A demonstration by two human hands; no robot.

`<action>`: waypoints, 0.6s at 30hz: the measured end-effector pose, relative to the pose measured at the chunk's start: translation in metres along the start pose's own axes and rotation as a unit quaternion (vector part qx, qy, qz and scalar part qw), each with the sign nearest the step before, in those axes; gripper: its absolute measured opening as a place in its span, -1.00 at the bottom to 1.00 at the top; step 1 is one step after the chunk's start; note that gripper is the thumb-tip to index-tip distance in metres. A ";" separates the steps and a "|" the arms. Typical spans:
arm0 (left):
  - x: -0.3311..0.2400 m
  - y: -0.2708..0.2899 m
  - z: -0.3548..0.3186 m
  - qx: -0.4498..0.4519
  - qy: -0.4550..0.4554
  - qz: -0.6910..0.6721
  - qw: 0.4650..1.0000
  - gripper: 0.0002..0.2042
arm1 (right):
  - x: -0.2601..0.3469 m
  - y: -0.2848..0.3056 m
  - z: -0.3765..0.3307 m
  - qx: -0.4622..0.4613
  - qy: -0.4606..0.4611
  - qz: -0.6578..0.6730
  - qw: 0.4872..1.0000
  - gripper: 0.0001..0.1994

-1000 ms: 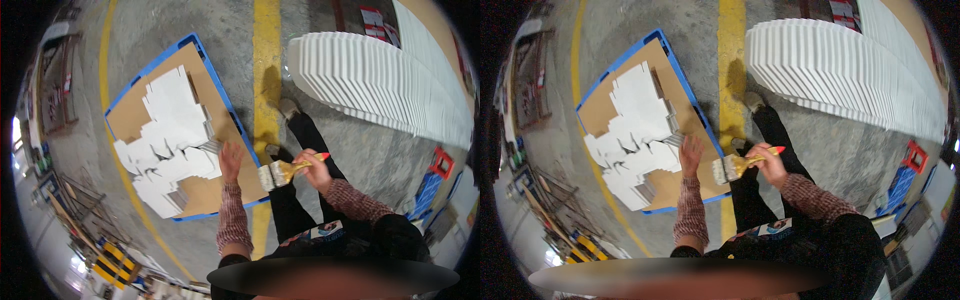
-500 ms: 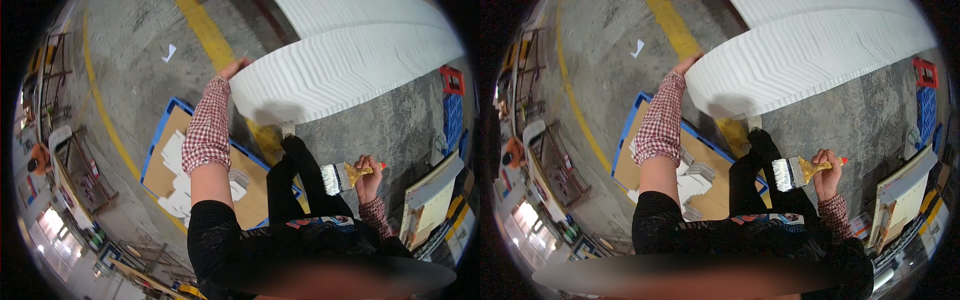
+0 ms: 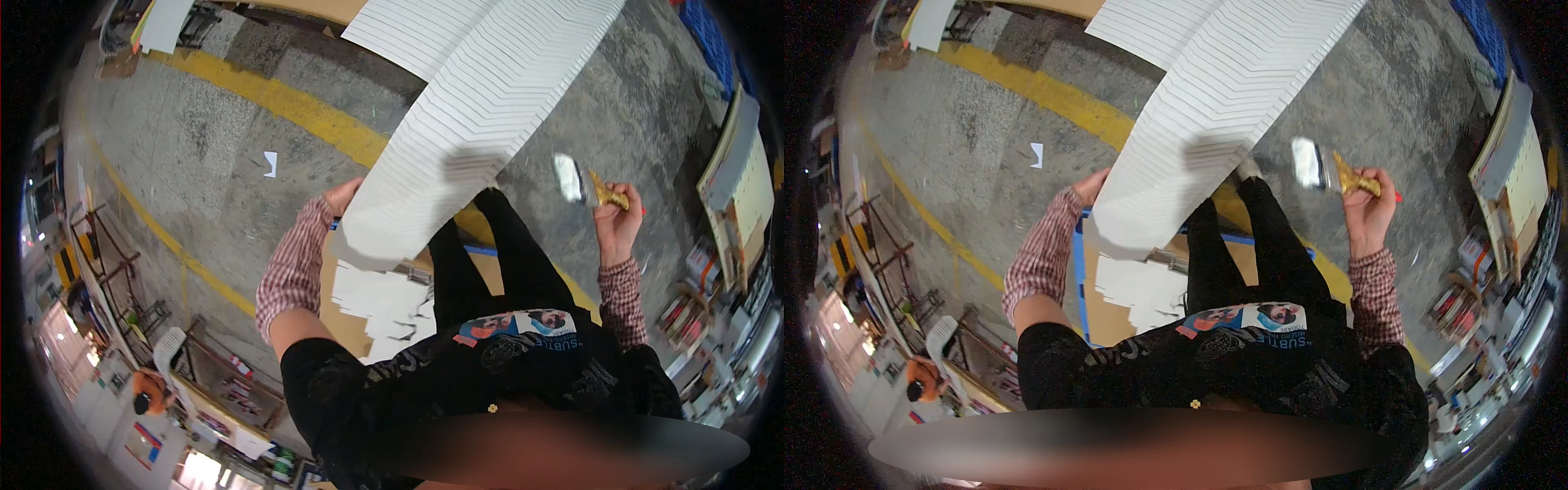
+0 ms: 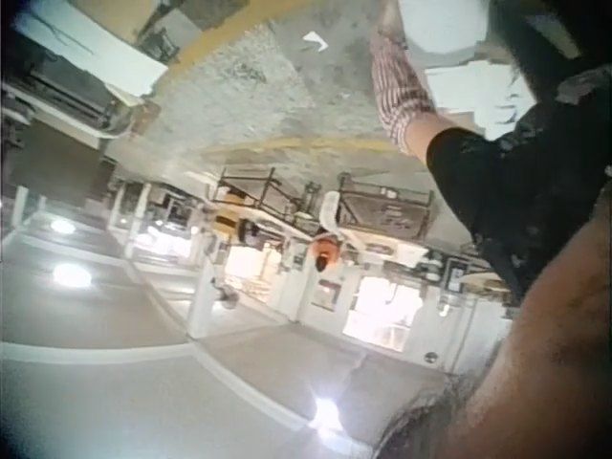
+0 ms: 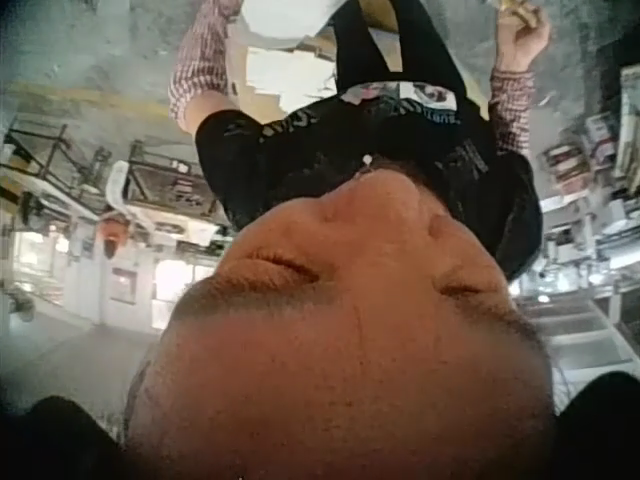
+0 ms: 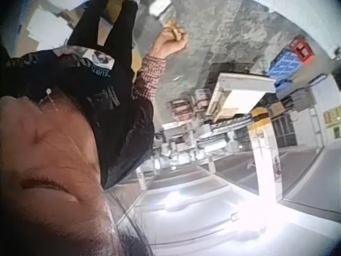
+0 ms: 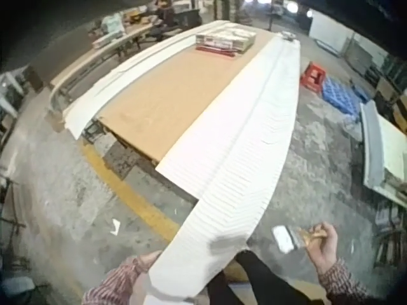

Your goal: Applying glue or adhesive to a large white cardboard or paper surface using a wide brush.

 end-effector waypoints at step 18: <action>0.115 -0.096 -0.138 -0.160 -0.236 -0.282 0.916 -0.39 | 0.012 -0.054 -0.001 0.078 0.196 -0.289 0.934 -0.86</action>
Point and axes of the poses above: each hand's wrist, its own z-axis towards the middle knuckle, its own y-axis out of the back of the hand, x = y × z, the point moved 10 cm from there along z, towards the middle knuckle, and after that the axes turned 8 degrees about z, right-handed, at the moved point
